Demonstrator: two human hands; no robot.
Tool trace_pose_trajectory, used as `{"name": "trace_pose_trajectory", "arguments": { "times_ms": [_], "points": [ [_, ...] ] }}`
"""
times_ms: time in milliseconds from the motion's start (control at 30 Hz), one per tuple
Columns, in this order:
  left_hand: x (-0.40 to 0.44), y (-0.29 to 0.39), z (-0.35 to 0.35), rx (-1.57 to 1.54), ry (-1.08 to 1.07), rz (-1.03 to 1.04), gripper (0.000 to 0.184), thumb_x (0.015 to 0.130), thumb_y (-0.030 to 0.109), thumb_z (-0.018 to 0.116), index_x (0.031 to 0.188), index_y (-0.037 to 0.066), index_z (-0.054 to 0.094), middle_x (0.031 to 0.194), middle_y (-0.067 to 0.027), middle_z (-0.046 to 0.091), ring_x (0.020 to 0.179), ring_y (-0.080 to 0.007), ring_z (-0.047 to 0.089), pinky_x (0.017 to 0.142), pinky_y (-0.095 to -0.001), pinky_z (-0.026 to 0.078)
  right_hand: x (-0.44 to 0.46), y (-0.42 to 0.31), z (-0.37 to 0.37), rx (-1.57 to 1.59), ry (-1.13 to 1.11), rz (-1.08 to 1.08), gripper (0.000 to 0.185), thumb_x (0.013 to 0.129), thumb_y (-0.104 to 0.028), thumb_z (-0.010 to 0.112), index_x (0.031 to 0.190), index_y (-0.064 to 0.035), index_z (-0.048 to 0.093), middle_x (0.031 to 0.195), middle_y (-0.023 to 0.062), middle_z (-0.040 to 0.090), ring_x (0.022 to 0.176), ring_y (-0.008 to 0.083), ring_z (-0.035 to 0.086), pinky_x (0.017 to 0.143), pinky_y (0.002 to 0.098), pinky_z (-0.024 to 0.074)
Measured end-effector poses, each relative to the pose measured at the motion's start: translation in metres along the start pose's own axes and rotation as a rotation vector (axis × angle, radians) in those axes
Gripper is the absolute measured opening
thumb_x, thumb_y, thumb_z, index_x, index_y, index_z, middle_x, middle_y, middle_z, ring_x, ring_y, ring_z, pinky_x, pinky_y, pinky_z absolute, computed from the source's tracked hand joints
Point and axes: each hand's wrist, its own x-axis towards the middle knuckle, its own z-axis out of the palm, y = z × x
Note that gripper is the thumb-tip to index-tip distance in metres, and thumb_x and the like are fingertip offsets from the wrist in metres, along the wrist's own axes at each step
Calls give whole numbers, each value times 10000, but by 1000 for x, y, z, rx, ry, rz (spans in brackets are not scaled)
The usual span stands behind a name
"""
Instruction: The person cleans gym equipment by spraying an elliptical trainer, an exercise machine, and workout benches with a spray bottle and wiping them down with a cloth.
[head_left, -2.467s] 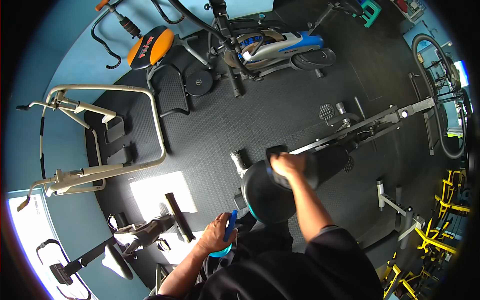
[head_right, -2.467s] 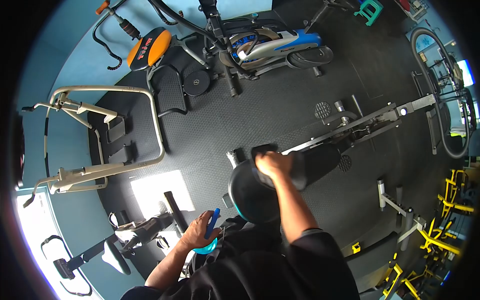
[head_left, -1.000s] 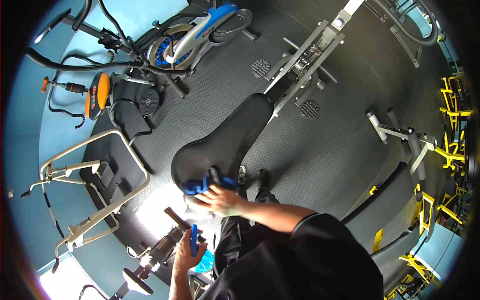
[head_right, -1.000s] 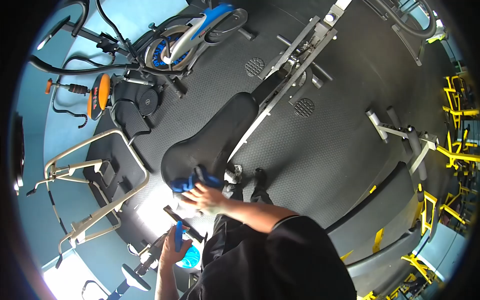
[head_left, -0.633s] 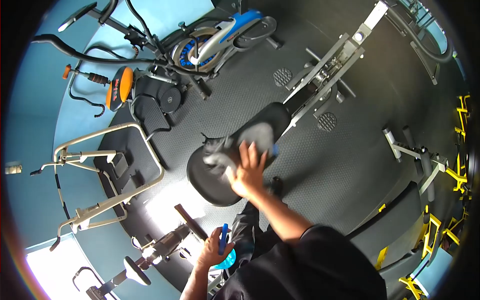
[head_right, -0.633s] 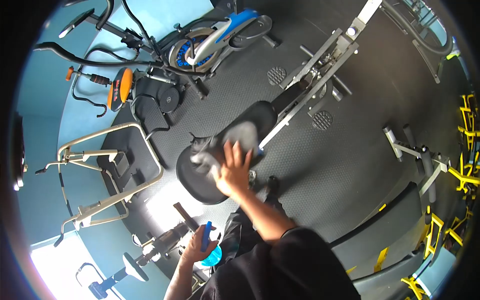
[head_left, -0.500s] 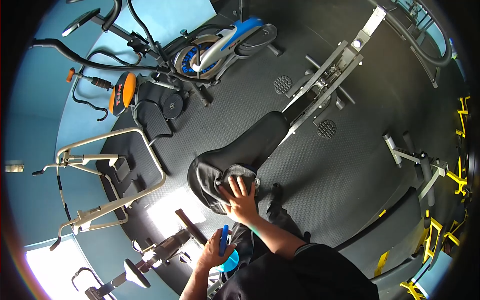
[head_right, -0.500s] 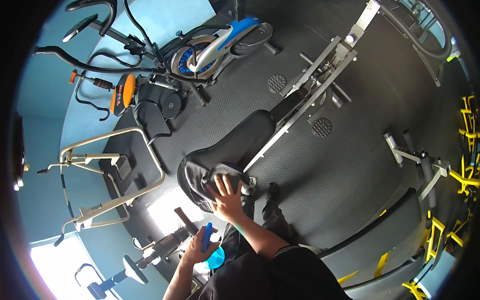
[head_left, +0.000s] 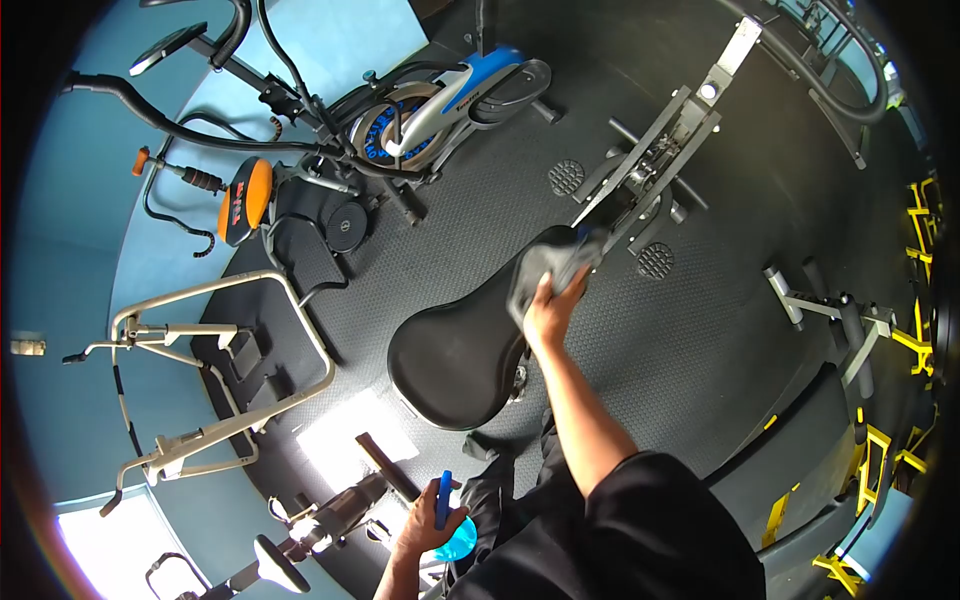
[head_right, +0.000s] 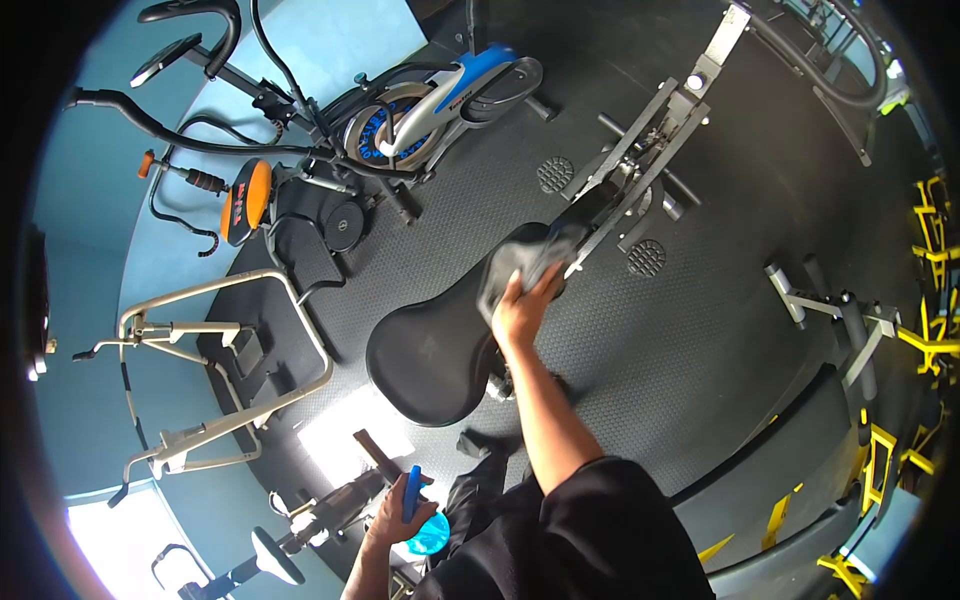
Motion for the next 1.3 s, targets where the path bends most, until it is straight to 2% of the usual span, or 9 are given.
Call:
{"name": "trace_pose_trajectory", "arguments": {
  "times_ms": [167,400,667,767,833,867,1067,1133,1300],
  "points": [
    [-6,-24,-14,29,-19,141,481,790,185,755,1189,37,533,916,-117,663,742,-215,696,698,-339,536,-180,-3,-24,-404,-380,9,697,923,-263,554,1464,30,226,1464,382,167,1330,534,288,1107,487,309],
    [-49,-95,-64,93,28,246,576,761,184,765,1225,1,477,1034,-195,624,916,-368,640,763,-408,518,-271,-28,26,81,223,401,735,948,-189,534,1473,72,90,1404,385,278,1327,441,346,1081,494,334],
    [-86,-192,-115,254,-127,180,747,848,389,711,1374,-10,360,1222,-190,554,983,-338,591,819,-441,514,-267,-77,188,34,815,1227,629,922,-324,552,1331,118,371,1187,337,549,1052,467,575,937,514,449],
    [-84,-197,-113,340,36,349,618,804,284,762,1249,-39,478,1075,-183,577,826,-285,616,725,-358,535,-248,-105,189,-18,-557,256,377,880,-242,580,1123,46,599,944,270,669,916,442,646,822,460,510],
    [-77,-199,-114,223,53,291,598,816,266,745,1253,-42,476,1082,-186,576,779,-285,615,712,-357,541,-215,-199,122,560,-364,607,302,876,-192,542,1034,58,607,958,310,649,952,440,636,831,456,503],
    [-61,-226,-112,340,169,624,587,831,157,726,1303,-45,442,1085,-168,573,736,-231,613,644,-318,538,-205,-186,128,452,-326,328,322,872,-157,524,1095,73,557,944,341,629,954,457,623,806,491,504],
    [-29,-235,-107,87,49,515,654,836,31,698,1387,-45,354,1104,-127,550,723,-164,609,587,-249,534,-179,-117,21,-458,-161,-716,475,672,-160,697,1139,-88,653,1329,210,496,1192,393,466,914,506,420],
    [-24,-196,-108,285,114,647,678,830,107,725,1382,-48,363,1092,-137,559,763,-196,630,597,-286,537,-206,-76,16,-681,-553,-676,560,788,-323,667,1314,-159,566,1515,176,319,1376,411,294,1055,591,288],
    [17,-165,-94,324,146,653,707,827,165,729,1391,-49,360,1097,-157,569,824,-270,615,655,-347,534,-144,-39,-12,-391,-564,-519,756,739,-299,656,1439,-180,395,1526,141,325,1287,376,469,1088,446,367]
  ]
}}
